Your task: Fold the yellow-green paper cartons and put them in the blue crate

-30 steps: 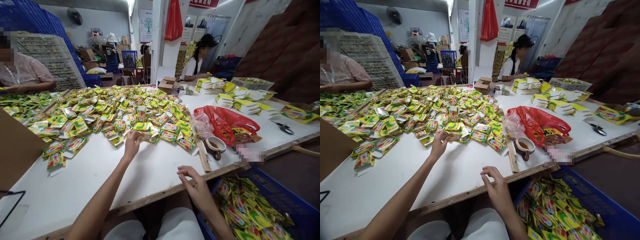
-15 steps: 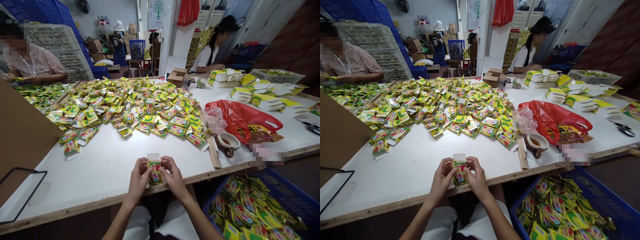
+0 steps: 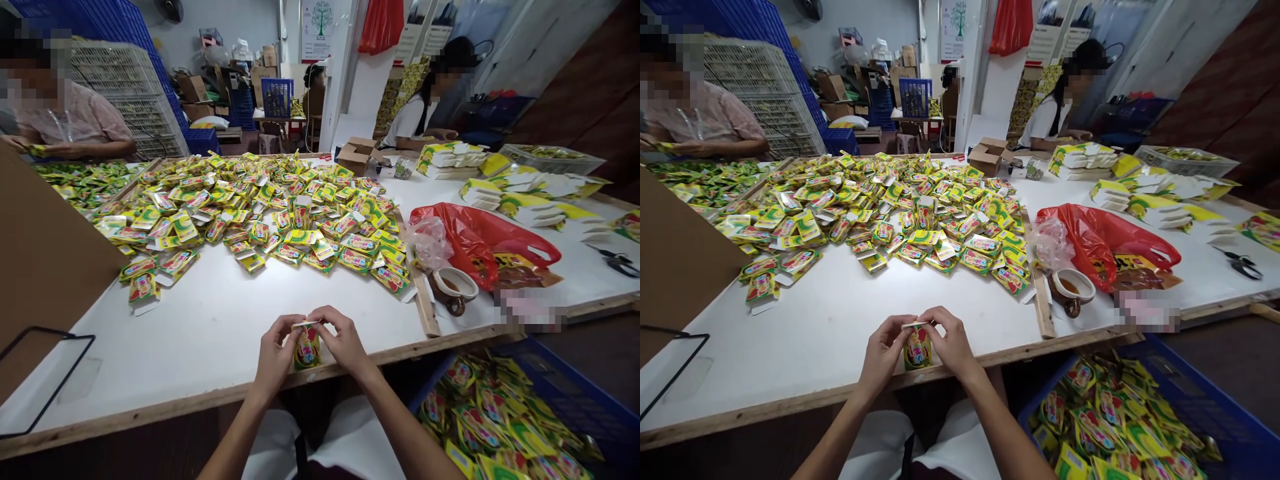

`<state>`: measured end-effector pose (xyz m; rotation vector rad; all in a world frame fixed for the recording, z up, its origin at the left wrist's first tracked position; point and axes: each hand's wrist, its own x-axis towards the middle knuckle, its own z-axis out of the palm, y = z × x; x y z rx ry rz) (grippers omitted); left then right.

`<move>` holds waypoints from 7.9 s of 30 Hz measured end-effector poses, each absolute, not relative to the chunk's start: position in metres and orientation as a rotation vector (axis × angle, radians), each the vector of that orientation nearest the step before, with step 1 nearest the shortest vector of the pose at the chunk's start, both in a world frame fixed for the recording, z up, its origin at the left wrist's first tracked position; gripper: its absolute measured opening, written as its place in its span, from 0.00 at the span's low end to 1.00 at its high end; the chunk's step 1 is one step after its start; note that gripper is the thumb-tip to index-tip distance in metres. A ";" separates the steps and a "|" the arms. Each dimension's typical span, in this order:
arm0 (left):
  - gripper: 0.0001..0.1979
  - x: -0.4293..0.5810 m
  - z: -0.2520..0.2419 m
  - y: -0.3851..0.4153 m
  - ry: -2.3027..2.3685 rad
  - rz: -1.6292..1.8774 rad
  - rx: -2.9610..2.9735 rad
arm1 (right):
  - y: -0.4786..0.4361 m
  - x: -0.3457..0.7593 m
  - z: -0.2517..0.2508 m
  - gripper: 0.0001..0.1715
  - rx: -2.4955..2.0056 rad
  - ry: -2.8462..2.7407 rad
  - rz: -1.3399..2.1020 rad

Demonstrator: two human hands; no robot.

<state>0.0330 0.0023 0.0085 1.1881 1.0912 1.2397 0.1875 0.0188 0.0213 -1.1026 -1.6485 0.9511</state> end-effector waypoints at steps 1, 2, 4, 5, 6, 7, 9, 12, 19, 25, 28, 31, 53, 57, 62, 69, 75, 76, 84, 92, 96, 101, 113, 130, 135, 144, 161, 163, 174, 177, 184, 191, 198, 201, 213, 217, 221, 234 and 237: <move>0.08 0.034 0.010 0.001 1.119 1.224 1.221 | 0.017 0.188 0.023 0.06 -1.093 -1.669 0.948; 0.08 0.034 0.011 -0.001 1.143 1.215 1.243 | 0.015 0.187 0.024 0.06 -1.094 -1.672 0.942; 0.09 0.035 0.013 -0.003 1.173 1.218 1.248 | 0.013 0.186 0.026 0.06 -1.127 -1.647 0.919; 0.09 0.036 0.014 -0.003 1.182 1.222 1.240 | 0.013 0.185 0.027 0.06 -1.152 -1.635 0.904; 0.09 0.036 0.015 -0.003 1.190 1.225 1.230 | 0.014 0.183 0.027 0.07 -1.177 -1.627 0.891; 0.09 0.036 0.015 -0.002 1.199 1.226 1.221 | 0.015 0.182 0.027 0.07 -1.197 -1.625 0.886; 0.09 0.037 0.016 0.000 1.225 1.225 1.208 | 0.018 0.180 0.028 0.07 -1.226 -1.633 0.894; 0.09 0.037 0.017 0.005 1.252 1.215 1.199 | 0.024 0.179 0.029 0.08 -1.259 -1.641 0.921; 0.11 0.035 0.021 0.011 1.303 1.142 1.292 | 0.028 0.178 0.030 0.09 -1.300 -1.630 0.922; 0.10 0.035 0.016 0.009 1.339 1.132 1.437 | 0.029 0.179 0.028 0.09 -1.296 -1.609 0.952; 0.11 0.035 0.011 0.006 1.347 1.153 1.446 | 0.028 0.180 0.026 0.08 -1.293 -1.604 0.965; 0.10 0.036 0.009 0.003 1.364 1.166 1.409 | 0.027 0.180 0.025 0.08 -1.271 -1.600 0.977; 0.11 0.031 0.015 0.008 1.278 1.146 1.135 | 0.027 0.185 0.028 0.09 -1.243 -1.580 1.099; 0.11 0.032 0.018 0.013 1.306 1.130 1.198 | 0.028 0.182 0.031 0.09 -1.270 -1.583 1.094; 0.11 0.032 0.017 0.013 1.304 1.118 1.221 | 0.027 0.183 0.030 0.09 -1.282 -1.590 1.075; 0.12 0.028 0.007 -0.005 1.212 1.085 1.183 | 0.016 0.184 0.013 0.07 -1.163 -1.546 1.128; 0.16 0.024 0.019 0.008 1.213 1.060 1.296 | 0.002 0.213 0.037 0.09 -1.312 -1.519 0.953; 0.18 0.018 0.020 0.018 1.252 1.087 1.346 | -0.003 0.235 0.046 0.11 -1.406 -1.527 0.878; 0.28 -0.052 0.010 0.147 2.261 0.749 1.598 | -0.061 0.387 0.078 0.19 -2.037 -1.692 0.469; 0.42 -0.034 0.017 0.187 2.376 0.717 1.427 | -0.042 0.257 0.055 0.12 -1.638 -1.721 0.977; 0.28 -0.040 0.018 0.143 2.181 0.708 1.513 | -0.041 0.234 0.050 0.09 -1.542 -1.755 1.105; 0.20 -0.020 0.013 0.053 1.662 0.819 1.362 | -0.026 0.210 0.025 0.08 -1.418 -1.491 1.141; 0.22 0.036 0.007 -0.002 1.104 1.137 1.144 | 0.000 0.171 0.005 0.22 -1.253 -1.315 1.056; 0.14 0.009 0.009 -0.001 1.067 0.972 1.293 | 0.021 0.189 0.008 0.11 -1.110 -1.573 1.173; 0.10 0.013 0.006 0.000 1.186 1.098 1.351 | 0.023 0.178 0.009 0.09 -1.145 -1.684 1.038; 0.09 0.020 0.012 -0.006 1.257 1.170 1.425 | 0.018 0.171 0.013 0.06 -1.087 -1.599 0.992; 0.11 0.020 0.006 -0.004 1.249 1.192 1.164 | 0.017 0.168 0.015 0.06 -1.178 -1.532 1.084; 0.11 0.017 0.003 -0.006 1.236 1.184 1.161 | 0.015 0.171 0.010 0.07 -1.144 -1.494 1.129; 0.12 0.015 0.007 0.000 1.242 1.118 1.471 | 0.000 0.192 0.027 0.09 -1.250 -1.483 0.906; 0.12 -0.004 0.006 0.036 1.409 1.145 1.776 | -0.028 0.272 0.050 0.14 -1.583 -1.468 0.643; 0.16 -0.055 0.005 0.174 1.928 1.006 2.223 | -0.092 0.415 0.073 0.22 -2.127 -1.496 0.209; 0.06 -0.036 0.036 0.164 1.792 1.017 2.357 | -0.054 0.271 0.051 0.11 -1.617 -1.555 0.518; 0.05 0.038 0.054 0.024 1.493 1.168 2.062 | -0.010 0.168 0.028 0.23 -1.251 -1.536 0.832; 0.06 0.046 0.039 0.001 1.446 1.274 1.834 | -0.003 0.163 0.020 0.11 -1.201 -1.510 1.016; 0.13 0.043 0.010 0.002 1.126 1.082 1.426 | 0.000 0.202 -0.002 0.10 -1.196 -1.360 1.013; 0.10 0.045 0.014 0.004 1.109 1.043 1.480 | 0.012 0.214 0.009 0.10 -1.180 -1.555 1.026; 0.11 0.049 0.013 0.004 1.108 1.148 1.493 | 0.017 0.213 0.012 0.08 -1.178 -1.560 0.929; 0.08 0.055 0.020 0.004 1.265 1.215 1.394 | 0.014 0.198 0.027 0.07 -1.236 -1.563 0.876; 0.09 0.055 0.018 0.006 1.248 1.208 1.318 | 0.018 0.197 0.030 0.07 -1.279 -1.564 0.895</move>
